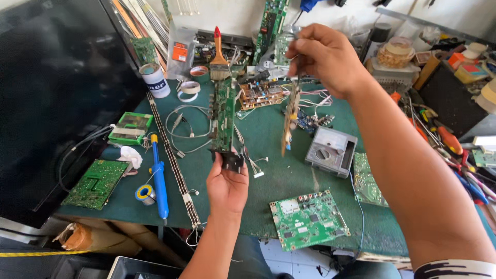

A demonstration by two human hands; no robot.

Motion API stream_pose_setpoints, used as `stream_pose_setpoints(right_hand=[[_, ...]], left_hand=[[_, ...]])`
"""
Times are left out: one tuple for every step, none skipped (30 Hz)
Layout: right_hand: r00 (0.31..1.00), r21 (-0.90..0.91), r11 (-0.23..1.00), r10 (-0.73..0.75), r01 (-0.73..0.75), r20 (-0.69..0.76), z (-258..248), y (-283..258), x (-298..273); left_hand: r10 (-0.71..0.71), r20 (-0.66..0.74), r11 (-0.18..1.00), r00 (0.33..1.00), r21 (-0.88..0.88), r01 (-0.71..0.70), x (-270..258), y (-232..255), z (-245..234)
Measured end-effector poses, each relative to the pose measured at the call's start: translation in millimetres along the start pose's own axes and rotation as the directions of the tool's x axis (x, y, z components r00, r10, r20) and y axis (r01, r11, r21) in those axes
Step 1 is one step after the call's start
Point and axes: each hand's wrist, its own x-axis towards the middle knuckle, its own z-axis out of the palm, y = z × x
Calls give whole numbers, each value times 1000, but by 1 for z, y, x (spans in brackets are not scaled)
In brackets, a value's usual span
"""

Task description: The person tests a green circuit board using a multimeter, then picks up and compares several other circuit boards. They use a brush to clean dust off a brown circuit board and a green circuit board.

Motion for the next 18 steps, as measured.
stream_pose_setpoints(right_hand=[[1000, 1, 1000, 5, -5, -4, 2, -5, -3], [998, 10, 999, 50, -51, 44, 5, -10, -5], [991, 17, 995, 95, -97, 92, 8, -15, -8], [991, 16, 995, 99, -101, 89, 11, -20, -11], [984, -27, 990, 144, -142, 105, 13, -25, -14], [975, -70, 981, 186, -178, 119, 16, -31, -17], [976, -70, 981, 187, -180, 115, 18, -36, -20], [971, -100, 977, 198, -186, 132, 19, -40, -23], [966, -129, 973, 210, -192, 149, 20, -45, -26], [967, -128, 973, 210, -192, 146, 21, -50, -28], [962, -54, 966, 257, -253, 96, 23, -54, -29], [950, 23, 951, 307, -309, 55, 26, -58, -30], [949, 23, 950, 309, -310, 59, 24, -56, -29], [955, 37, 955, 290, -293, 66, 23, -54, -28], [960, 52, 960, 271, -275, 74, 22, -51, -28], [957, 53, 958, 277, -282, 83, 22, -51, -28], [965, 39, 965, 256, -259, 60, 23, -52, -28], [971, 26, 971, 236, -237, 45, 27, -51, -26]], left_hand=[[-3, -5, 1000, 1000, 3, 3, -1, -3, -5], [-28, -10, 999, 1000, -22, 27, -1, -6, -9], [-52, -15, 998, 999, -46, 51, -1, -9, -14], [-56, -18, 997, 998, -46, 55, -3, -10, -15], [-68, -30, 996, 997, -67, 66, -4, -12, -17], [-81, -39, 993, 996, -86, 77, -6, -14, -17], [-85, -40, 993, 996, -85, 81, -10, -15, -15], [-112, 7, 991, 994, -78, 113, -14, -16, -12], [-140, 54, 987, 989, -70, 144, -18, -17, -9], [-142, 54, 987, 988, -69, 146, -24, -21, -7], [-188, 97, 973, 977, -120, 199, -29, -24, -6], [-226, 141, 953, 964, -172, 248, -35, -27, -5], [-223, 140, 954, 965, -173, 245, -37, -31, -5], [-234, 110, 955, 966, -161, 250, -40, -34, -6], [-245, 79, 955, 966, -150, 255, -43, -37, -8], [-238, 73, 957, 969, -154, 247, -41, -41, -15], [-290, 47, 939, 956, -179, 294, -38, -44, -23], [-335, 22, 920, 942, -207, 332, -36, -44, -32]])
